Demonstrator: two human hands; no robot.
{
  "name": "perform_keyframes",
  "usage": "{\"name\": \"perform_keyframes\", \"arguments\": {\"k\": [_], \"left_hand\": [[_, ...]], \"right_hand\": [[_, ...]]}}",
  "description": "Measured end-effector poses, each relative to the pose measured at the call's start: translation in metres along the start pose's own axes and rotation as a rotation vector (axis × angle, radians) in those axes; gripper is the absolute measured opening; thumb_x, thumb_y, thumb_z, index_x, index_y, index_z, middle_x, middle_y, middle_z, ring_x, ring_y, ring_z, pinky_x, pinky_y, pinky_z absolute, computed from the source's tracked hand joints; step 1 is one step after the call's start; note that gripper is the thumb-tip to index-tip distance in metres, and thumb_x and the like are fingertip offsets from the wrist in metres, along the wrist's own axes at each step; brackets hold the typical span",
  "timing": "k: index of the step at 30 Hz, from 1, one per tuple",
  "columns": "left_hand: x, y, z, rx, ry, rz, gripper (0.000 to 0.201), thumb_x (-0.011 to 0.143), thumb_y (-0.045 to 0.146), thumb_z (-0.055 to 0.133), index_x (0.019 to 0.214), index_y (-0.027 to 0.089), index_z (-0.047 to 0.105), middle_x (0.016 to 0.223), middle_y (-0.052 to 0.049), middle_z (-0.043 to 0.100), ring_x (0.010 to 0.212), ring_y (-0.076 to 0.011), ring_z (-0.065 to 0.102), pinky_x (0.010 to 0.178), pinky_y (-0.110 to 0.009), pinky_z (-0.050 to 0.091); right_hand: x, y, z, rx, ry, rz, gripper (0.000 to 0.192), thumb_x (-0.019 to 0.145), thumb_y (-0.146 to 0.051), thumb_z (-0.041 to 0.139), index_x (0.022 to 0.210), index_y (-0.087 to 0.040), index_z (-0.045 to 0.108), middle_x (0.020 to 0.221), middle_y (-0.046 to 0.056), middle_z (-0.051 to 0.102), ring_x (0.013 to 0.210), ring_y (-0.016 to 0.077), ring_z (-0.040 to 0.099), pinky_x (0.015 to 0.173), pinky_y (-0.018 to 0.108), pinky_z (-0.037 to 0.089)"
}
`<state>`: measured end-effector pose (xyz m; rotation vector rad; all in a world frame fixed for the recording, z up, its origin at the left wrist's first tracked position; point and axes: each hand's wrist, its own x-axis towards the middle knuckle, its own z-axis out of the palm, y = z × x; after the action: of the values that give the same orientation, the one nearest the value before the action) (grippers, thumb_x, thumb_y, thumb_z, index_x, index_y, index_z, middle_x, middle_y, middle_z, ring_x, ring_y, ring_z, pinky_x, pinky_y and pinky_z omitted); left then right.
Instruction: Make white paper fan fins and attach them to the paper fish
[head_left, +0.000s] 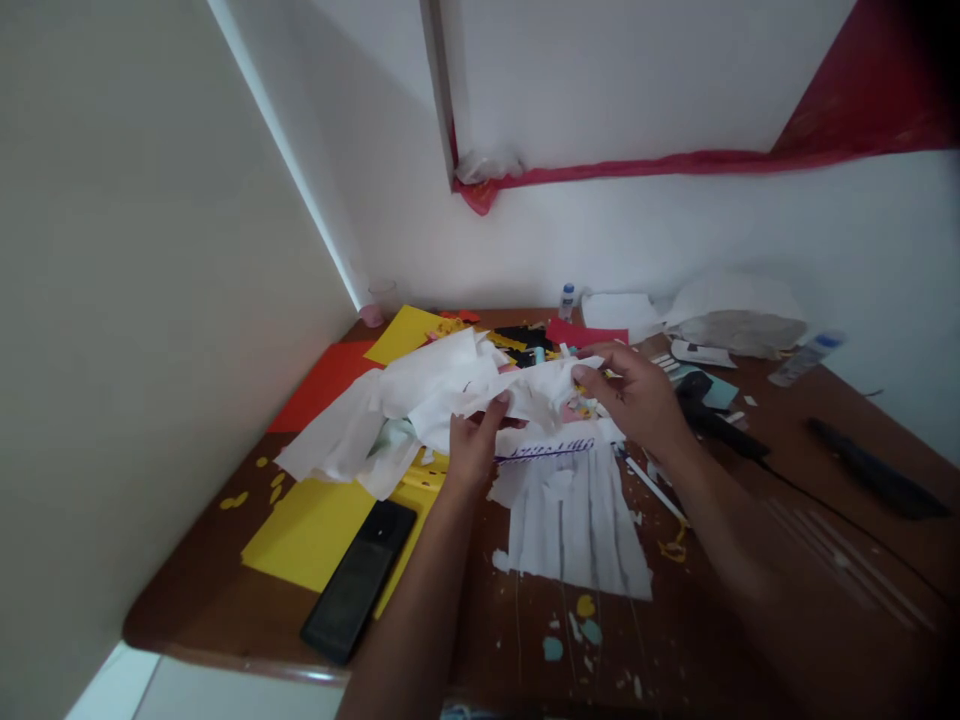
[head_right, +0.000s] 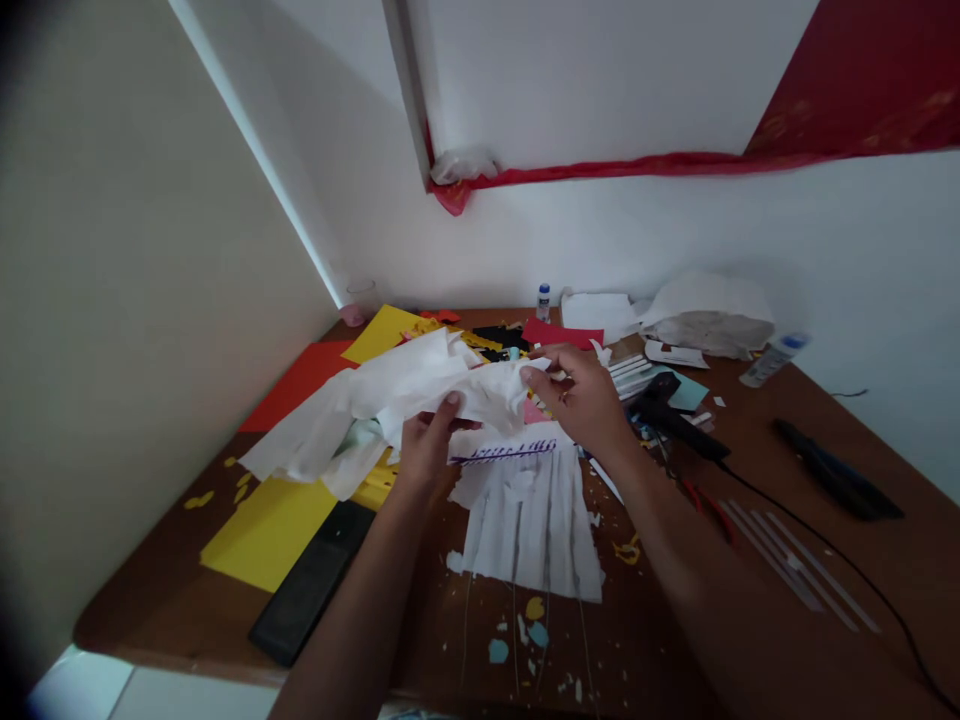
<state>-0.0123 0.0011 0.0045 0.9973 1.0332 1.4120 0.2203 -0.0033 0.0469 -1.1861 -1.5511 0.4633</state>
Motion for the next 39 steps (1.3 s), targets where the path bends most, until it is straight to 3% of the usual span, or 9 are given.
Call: {"name": "perform_keyframes", "arguments": {"k": [6, 10, 16, 19, 22, 27, 31, 36, 39], "left_hand": [[0.007, -0.01, -0.004, -0.054, -0.054, 0.034, 0.036, 0.082, 0.05, 0.082, 0.099, 0.019, 0.075, 0.099, -0.01, 0.08, 0.077, -0.0257, 0.075, 0.077, -0.043, 0.065], [0.014, -0.018, -0.008, -0.117, -0.085, 0.049, 0.023, 0.086, 0.044, 0.078, 0.095, 0.025, 0.069, 0.1, -0.008, 0.077, 0.085, -0.0272, 0.073, 0.077, -0.045, 0.065], [0.01, -0.009, -0.012, -0.069, -0.203, 0.063, 0.056, 0.09, 0.051, 0.079, 0.138, 0.026, 0.064, 0.117, -0.01, 0.076, 0.087, -0.0233, 0.071, 0.079, -0.04, 0.063], [0.002, -0.001, -0.01, 0.021, -0.342, 0.043, 0.051, 0.091, 0.052, 0.083, 0.126, 0.018, 0.07, 0.091, -0.008, 0.077, 0.081, -0.0212, 0.07, 0.083, -0.038, 0.06], [-0.002, 0.003, -0.007, 0.052, -0.415, 0.048, 0.046, 0.082, 0.046, 0.093, 0.111, 0.018, 0.072, 0.089, -0.007, 0.078, 0.085, -0.0211, 0.071, 0.08, -0.033, 0.057], [0.0, 0.004, -0.004, 0.136, -0.322, 0.084, 0.036, 0.087, 0.05, 0.088, 0.09, 0.017, 0.072, 0.08, -0.005, 0.074, 0.077, -0.0182, 0.068, 0.077, -0.032, 0.055], [0.003, -0.001, -0.008, 0.24, -0.197, 0.133, 0.038, 0.087, 0.053, 0.085, 0.082, 0.018, 0.071, 0.072, -0.002, 0.07, 0.07, -0.0169, 0.064, 0.069, -0.03, 0.052], [0.005, -0.005, -0.006, 0.302, -0.143, 0.175, 0.036, 0.084, 0.047, 0.089, 0.101, 0.017, 0.078, 0.101, -0.009, 0.081, 0.094, -0.0235, 0.074, 0.088, -0.036, 0.058], [0.004, -0.004, 0.0, 0.278, -0.195, 0.188, 0.045, 0.081, 0.047, 0.091, 0.113, 0.017, 0.079, 0.118, -0.013, 0.082, 0.112, -0.0284, 0.075, 0.102, -0.042, 0.057]], "right_hand": [[-0.006, 0.006, 0.024, 0.582, 0.069, 0.416, 0.037, 0.081, -0.053, 0.092, 0.083, -0.022, 0.072, 0.079, 0.002, 0.077, 0.07, 0.0168, 0.071, 0.064, 0.029, 0.062], [-0.004, 0.002, 0.031, 0.749, 0.097, 0.526, 0.039, 0.072, -0.047, 0.097, 0.08, -0.023, 0.067, 0.075, -0.002, 0.074, 0.071, 0.0152, 0.071, 0.06, 0.024, 0.058], [-0.001, 0.004, 0.028, 0.792, -0.006, 0.529, 0.039, 0.08, -0.039, 0.09, 0.116, -0.027, 0.079, 0.068, -0.005, 0.067, 0.06, 0.0139, 0.06, 0.054, 0.027, 0.051], [-0.004, 0.006, 0.027, 0.804, -0.082, 0.49, 0.034, 0.083, -0.038, 0.085, 0.114, -0.024, 0.083, 0.07, -0.003, 0.067, 0.062, 0.0146, 0.058, 0.055, 0.029, 0.049], [-0.006, 0.004, 0.026, 0.834, -0.145, 0.46, 0.034, 0.086, -0.034, 0.081, 0.119, -0.026, 0.083, 0.078, -0.001, 0.069, 0.066, 0.0158, 0.059, 0.056, 0.029, 0.049], [-0.003, 0.007, 0.022, 0.931, -0.211, 0.495, 0.039, 0.082, -0.038, 0.068, 0.116, -0.024, 0.081, 0.08, 0.002, 0.066, 0.067, 0.0184, 0.055, 0.054, 0.03, 0.046], [0.0, 0.022, 0.024, 0.885, -0.123, 0.452, 0.041, 0.08, -0.036, 0.065, 0.117, -0.025, 0.078, 0.079, 0.001, 0.062, 0.067, 0.0175, 0.05, 0.054, 0.029, 0.04], [-0.005, 0.038, 0.03, 0.491, -0.238, 0.276, 0.032, 0.09, -0.04, 0.074, 0.12, -0.026, 0.074, 0.076, -0.004, 0.061, 0.062, 0.0152, 0.051, 0.059, 0.03, 0.043], [-0.008, 0.037, 0.03, 0.427, -0.328, 0.24, 0.031, 0.09, -0.049, 0.082, 0.107, -0.024, 0.076, 0.08, -0.002, 0.066, 0.064, 0.0153, 0.055, 0.06, 0.03, 0.045]]}}
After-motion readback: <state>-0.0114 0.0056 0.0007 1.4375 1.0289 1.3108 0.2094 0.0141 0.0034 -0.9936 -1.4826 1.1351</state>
